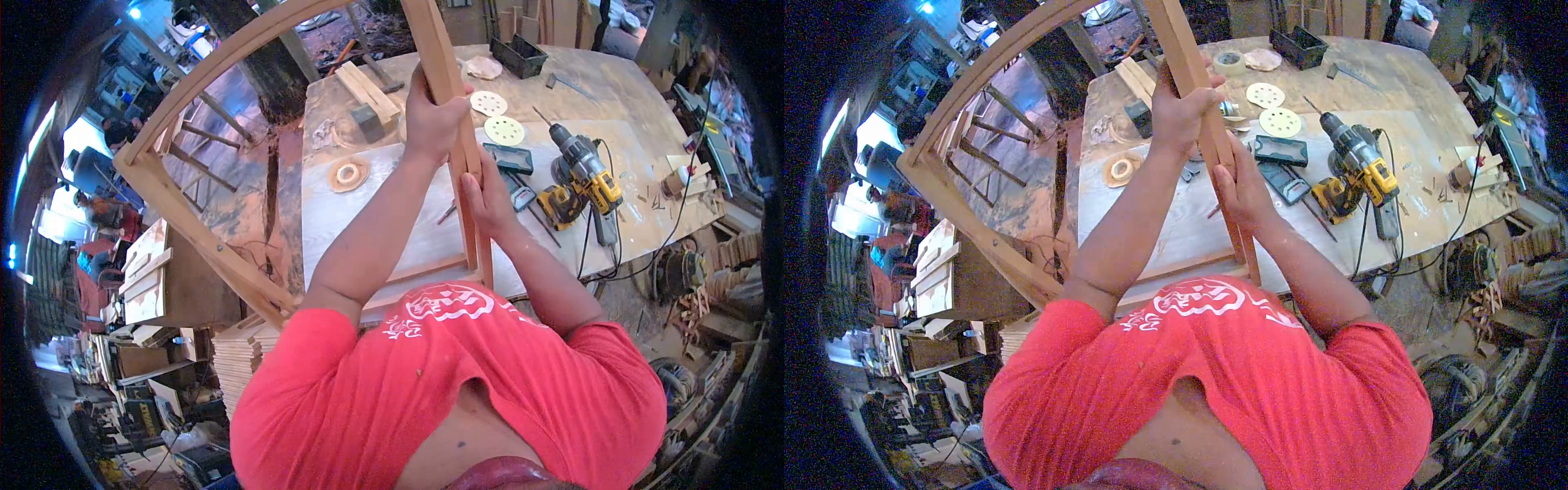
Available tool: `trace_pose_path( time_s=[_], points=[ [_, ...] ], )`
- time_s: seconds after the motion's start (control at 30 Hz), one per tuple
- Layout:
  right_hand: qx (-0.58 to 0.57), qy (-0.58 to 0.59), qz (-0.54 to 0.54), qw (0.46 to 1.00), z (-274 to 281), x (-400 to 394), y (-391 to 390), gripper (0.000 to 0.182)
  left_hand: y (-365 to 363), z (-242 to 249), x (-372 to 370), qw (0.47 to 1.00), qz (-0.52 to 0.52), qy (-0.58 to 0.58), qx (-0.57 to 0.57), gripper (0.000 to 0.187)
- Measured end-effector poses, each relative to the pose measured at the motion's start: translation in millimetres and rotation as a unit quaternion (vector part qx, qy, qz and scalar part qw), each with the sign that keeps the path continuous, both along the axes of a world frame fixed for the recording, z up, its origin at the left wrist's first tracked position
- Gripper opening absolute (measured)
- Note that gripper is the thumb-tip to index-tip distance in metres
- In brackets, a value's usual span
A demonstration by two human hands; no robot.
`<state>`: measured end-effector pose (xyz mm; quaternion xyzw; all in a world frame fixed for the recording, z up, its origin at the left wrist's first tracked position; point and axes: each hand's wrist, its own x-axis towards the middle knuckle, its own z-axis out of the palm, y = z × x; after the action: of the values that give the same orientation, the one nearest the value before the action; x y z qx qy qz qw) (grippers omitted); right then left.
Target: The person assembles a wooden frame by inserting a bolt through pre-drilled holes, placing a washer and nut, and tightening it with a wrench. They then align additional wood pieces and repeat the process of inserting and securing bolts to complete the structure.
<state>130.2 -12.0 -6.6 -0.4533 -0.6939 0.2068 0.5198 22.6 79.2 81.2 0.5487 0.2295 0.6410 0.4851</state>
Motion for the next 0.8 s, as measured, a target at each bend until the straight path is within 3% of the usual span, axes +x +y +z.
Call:
trace_pose_path(
  time_s=[0.53, 0.67, 0.77, 0.8],
  points=[
    [-0.09, 0.066, 0.032, 0.993, 14.4, -7.6, 10.5, 0.051, -0.4, -1.3, -4.8, 1.0, -0.019, 0.012, -0.021, 0.056],
    [-0.013, 0.012, 0.023, 1.0, 21.1, 2.0, 8.1, 0.049, 1.0, -1.4, -4.8, 0.999, -0.01, 0.019, -0.025, 0.053],
    [-0.05, 0.05, 0.015, 0.997, 23.7, 30.7, 7.1, 0.044, 4.8, -4.1, -4.1, 1.0, -0.004, 0.03, -0.002, 0.052],
    [-0.099, 0.192, 0.004, 0.976, 22.5, 38.3, 13.4, 0.038, 5.7, -3.9, -3.0, 1.0, -0.007, 0.03, 0.0, 0.052]
  ],
)
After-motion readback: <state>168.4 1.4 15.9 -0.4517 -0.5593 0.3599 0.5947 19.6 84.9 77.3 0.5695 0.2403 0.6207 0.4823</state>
